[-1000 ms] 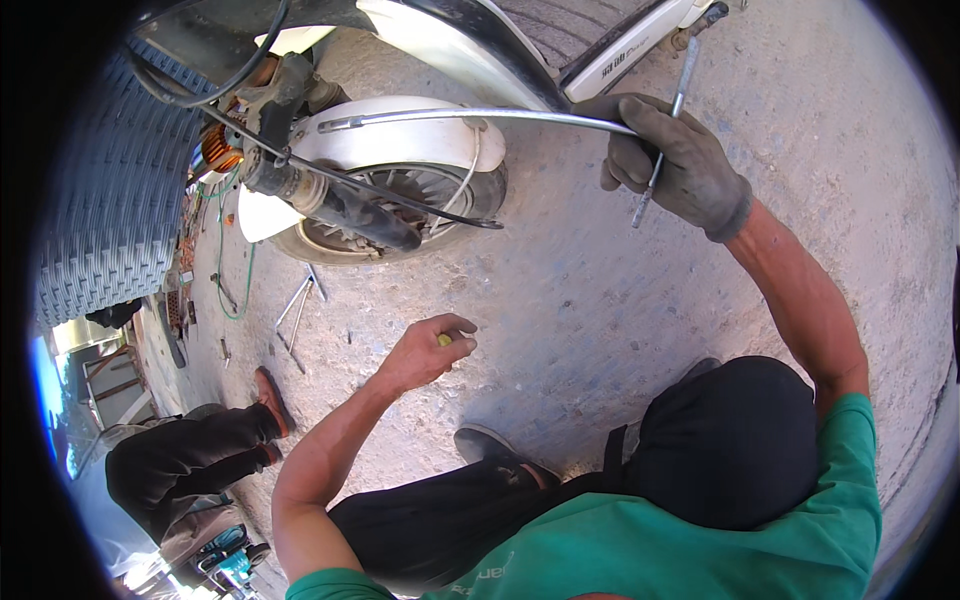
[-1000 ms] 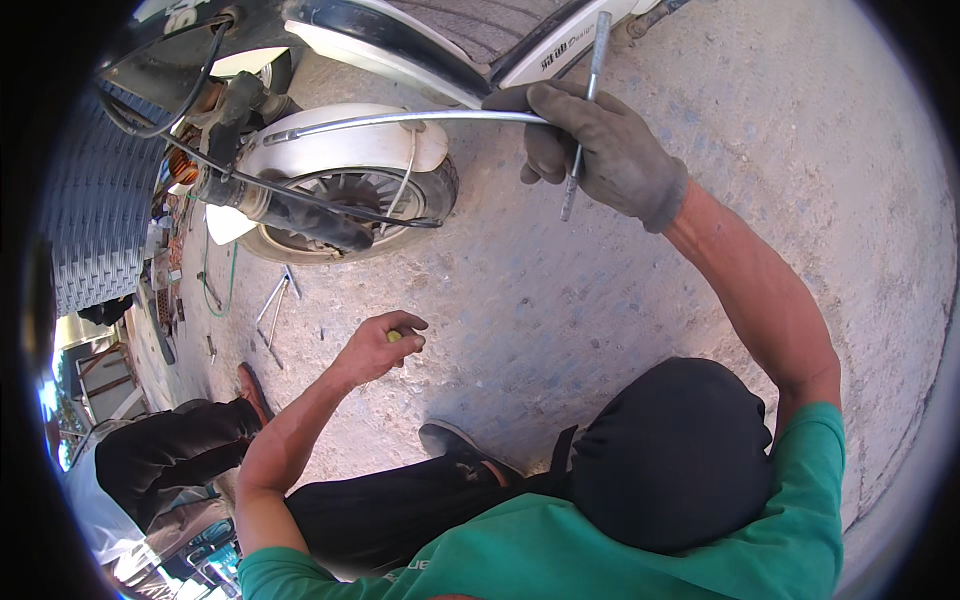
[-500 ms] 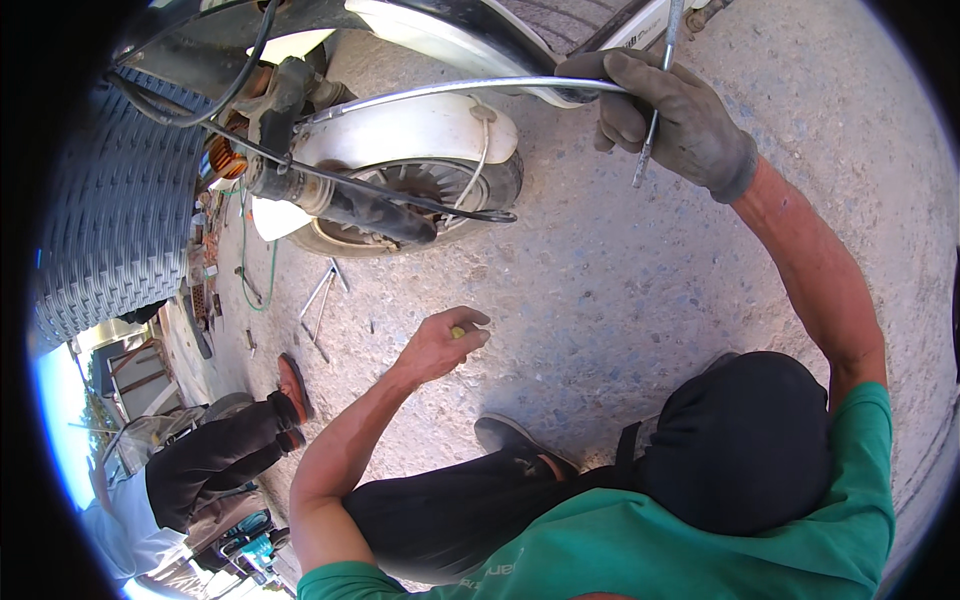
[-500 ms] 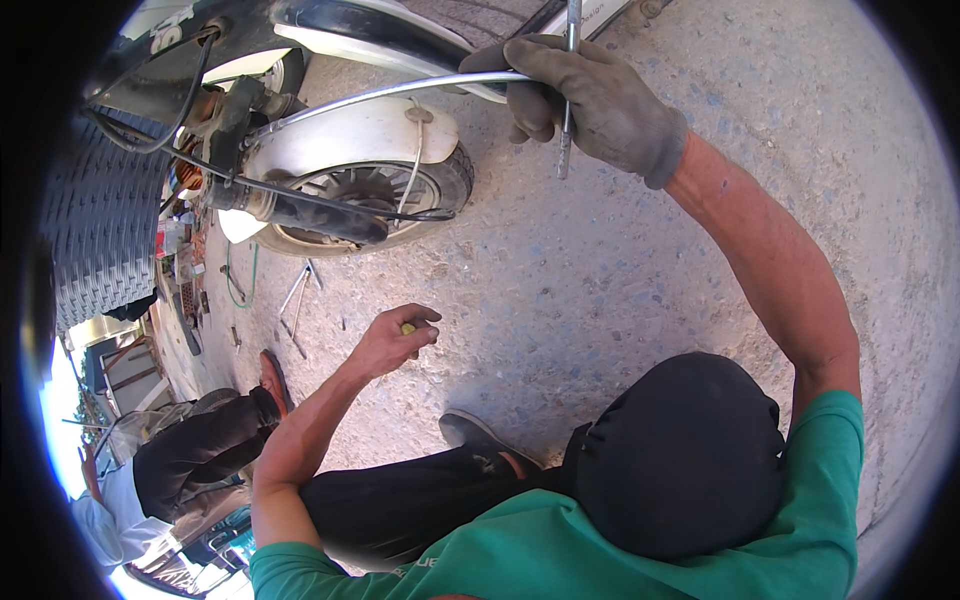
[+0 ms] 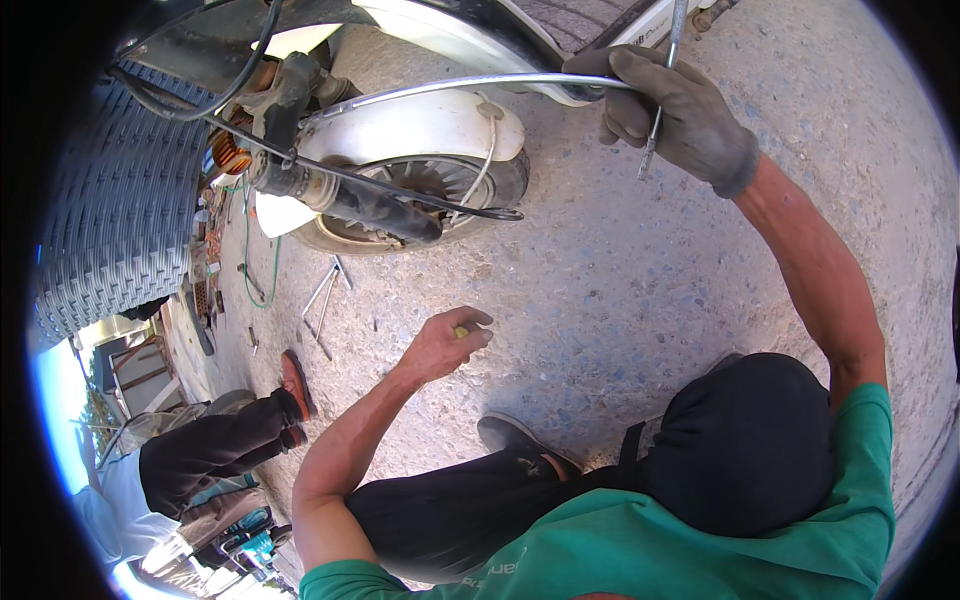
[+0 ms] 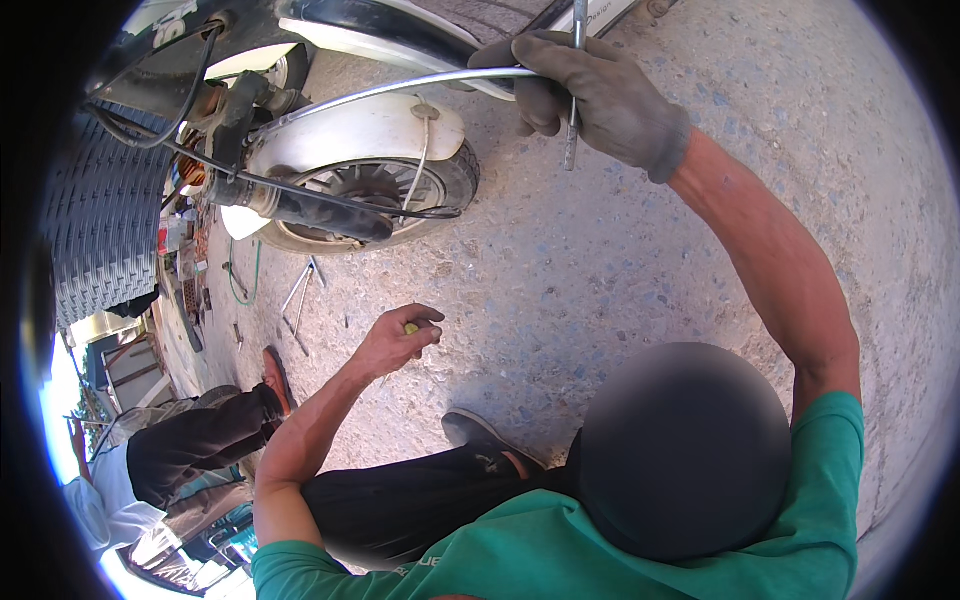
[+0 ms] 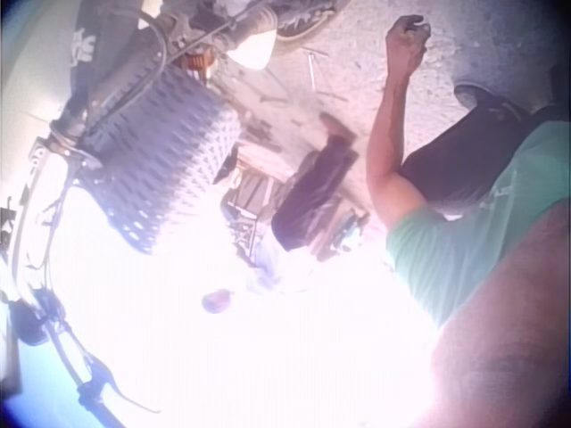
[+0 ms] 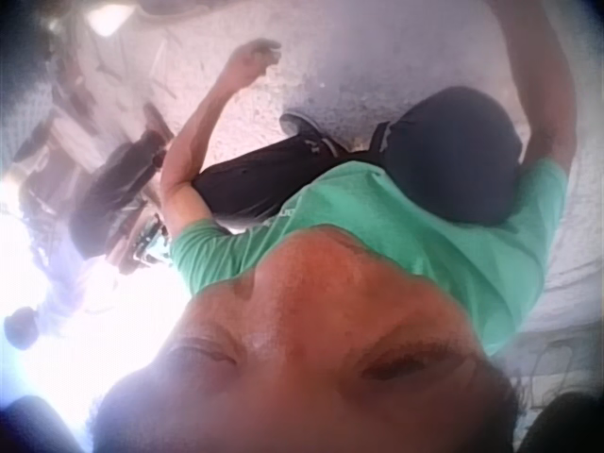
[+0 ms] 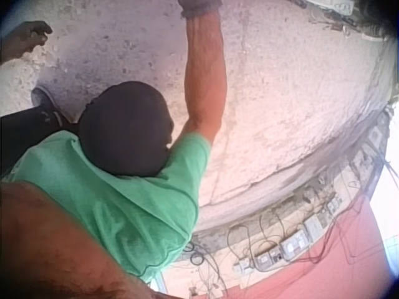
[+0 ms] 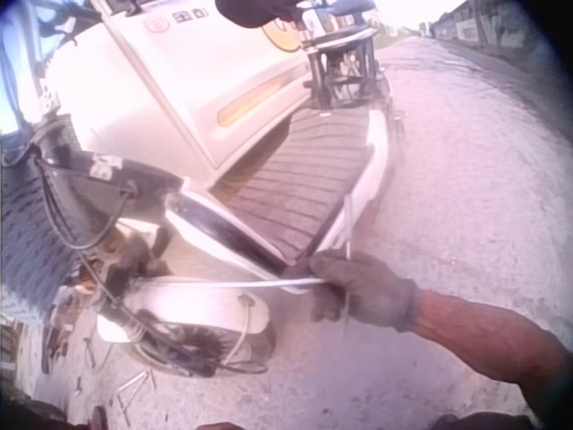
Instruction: The person is repairing the front wheel area of a white motorcycle. They use a screwdriver to loosen and remove a bolt, then use a T-handle wrench to remove a long axle bolt. The person removes the axle and sets it aside.
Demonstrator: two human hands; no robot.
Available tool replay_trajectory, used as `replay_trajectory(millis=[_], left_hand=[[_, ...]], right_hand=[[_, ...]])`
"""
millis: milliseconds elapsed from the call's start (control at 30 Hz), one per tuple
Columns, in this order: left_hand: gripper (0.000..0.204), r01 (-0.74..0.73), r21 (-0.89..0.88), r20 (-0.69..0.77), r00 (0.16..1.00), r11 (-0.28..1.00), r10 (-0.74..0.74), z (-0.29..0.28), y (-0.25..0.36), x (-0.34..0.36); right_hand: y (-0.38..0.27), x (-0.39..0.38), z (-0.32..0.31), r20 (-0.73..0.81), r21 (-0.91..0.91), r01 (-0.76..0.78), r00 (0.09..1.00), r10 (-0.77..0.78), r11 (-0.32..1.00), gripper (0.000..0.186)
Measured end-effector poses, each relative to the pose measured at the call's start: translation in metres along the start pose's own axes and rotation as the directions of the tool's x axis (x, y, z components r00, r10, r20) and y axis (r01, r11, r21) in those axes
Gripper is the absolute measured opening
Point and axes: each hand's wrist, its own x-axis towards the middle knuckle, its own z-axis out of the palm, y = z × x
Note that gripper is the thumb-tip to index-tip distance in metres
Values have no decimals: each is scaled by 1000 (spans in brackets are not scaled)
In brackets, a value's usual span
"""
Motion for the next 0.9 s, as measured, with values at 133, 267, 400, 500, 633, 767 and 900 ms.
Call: replay_trajectory(millis=[133, 267, 400, 500, 633, 767, 900], left_hand=[[44, 10, 24, -3, 1000, 1000, -10, 0, 1, 0], [44, 12, 11, 4, 1000, 1000, -12, 0, 0, -1], [44, 11, 7, 5, 1000, 1000, -11, 1, -1, -1], [44, 8, 17, 8, 1000, 1000, -8, 1, -1, 1], [44, 27, 41, 10, 1000, 999, -27, 1, 1, 3], [42, 22, 22, 19, 1000, 1000, -22, 2, -1, 5], [38, 21, 2, 22, 1000, 1000, -21, 2, -4, 10]], right_hand=[[0, 5, 5, -11, -64, 10, 1000, -10, 998, 49], [5, 15, -1, 26, -190, 68, 998, -65, 979, 49], [7, 29, -10, 74, -250, 110, 993, -94, 962, 51], [1, 40, -18, 159, -237, 153, 980, -117, 959, 52], [-3, 39, -20, 32, -98, -111, 993, 115, 989, 43], [11, 34, -9, 44, -262, 75, 997, -66, 962, 49], [9, 34, -10, 67, 185, -236, 971, 228, 954, 39]])
